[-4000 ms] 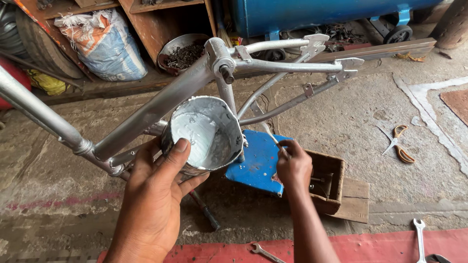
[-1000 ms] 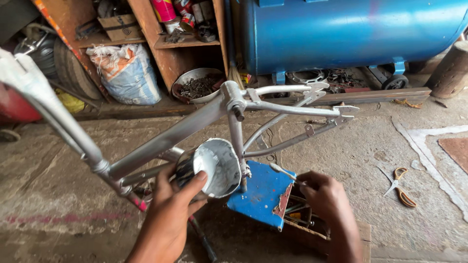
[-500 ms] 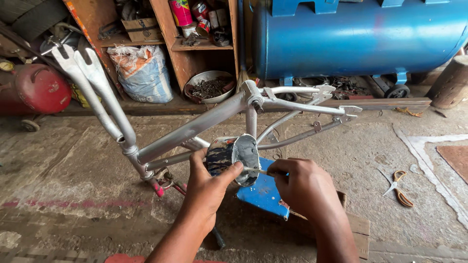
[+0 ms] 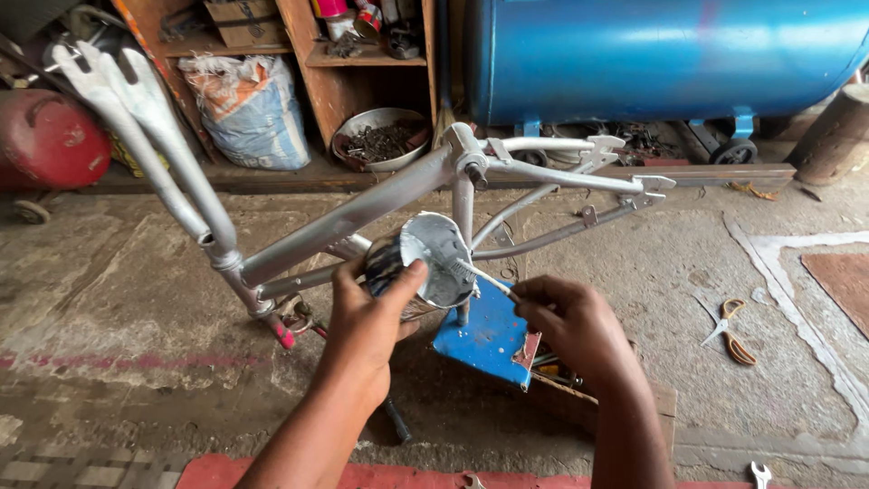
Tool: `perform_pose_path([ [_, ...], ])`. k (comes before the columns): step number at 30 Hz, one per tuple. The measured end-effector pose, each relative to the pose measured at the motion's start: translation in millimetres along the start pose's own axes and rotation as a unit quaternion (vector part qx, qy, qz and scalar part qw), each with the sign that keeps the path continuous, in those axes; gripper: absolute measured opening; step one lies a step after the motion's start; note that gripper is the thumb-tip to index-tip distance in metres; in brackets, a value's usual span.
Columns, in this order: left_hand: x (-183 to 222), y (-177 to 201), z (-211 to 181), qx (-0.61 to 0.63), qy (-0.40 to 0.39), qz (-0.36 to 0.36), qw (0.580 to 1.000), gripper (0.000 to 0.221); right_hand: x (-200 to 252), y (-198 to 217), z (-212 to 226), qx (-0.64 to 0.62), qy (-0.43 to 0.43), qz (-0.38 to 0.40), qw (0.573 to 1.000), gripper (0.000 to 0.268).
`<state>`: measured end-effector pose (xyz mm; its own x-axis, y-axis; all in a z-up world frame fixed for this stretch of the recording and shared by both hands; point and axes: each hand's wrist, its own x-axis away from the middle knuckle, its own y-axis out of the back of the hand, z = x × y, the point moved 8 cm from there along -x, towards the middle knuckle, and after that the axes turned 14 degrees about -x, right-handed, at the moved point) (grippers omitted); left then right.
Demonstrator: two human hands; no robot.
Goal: The person applies paint to a bicycle frame using a small brush, dipping it into a metal container of white paint and coating various parts of the frame including the joints and rear sections.
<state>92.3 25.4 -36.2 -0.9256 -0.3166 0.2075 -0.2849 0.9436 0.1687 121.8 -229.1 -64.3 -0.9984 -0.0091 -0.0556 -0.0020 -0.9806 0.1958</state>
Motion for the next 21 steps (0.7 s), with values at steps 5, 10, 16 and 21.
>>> perform_pose_path([
  [5, -3.6, -0.4, 0.1, 0.028, 0.008, -0.008, 1.000, 0.067, -16.8, -21.5, -97.7, -0.251, -0.014, 0.044, 0.967, 0.030],
  [10, -3.2, 5.4, -3.9, 0.037, -0.001, -0.002, 0.999, 0.063, -31.9, -26.5, -165.2, -0.230, -0.032, -0.033, 0.972, 0.026],
  [16, -1.4, 17.0, -4.2, 0.038, -0.006, 0.004, 0.999, 0.057, -34.2, -24.1, -144.1, 0.064, 0.037, -0.110, 0.991, 0.021],
  [21, -3.2, 28.1, -3.6, 0.041, -0.008, -0.001, 0.999, 0.055, -50.2, -40.6, -103.9, 0.171, 0.163, -0.099, 0.967, 0.016],
])
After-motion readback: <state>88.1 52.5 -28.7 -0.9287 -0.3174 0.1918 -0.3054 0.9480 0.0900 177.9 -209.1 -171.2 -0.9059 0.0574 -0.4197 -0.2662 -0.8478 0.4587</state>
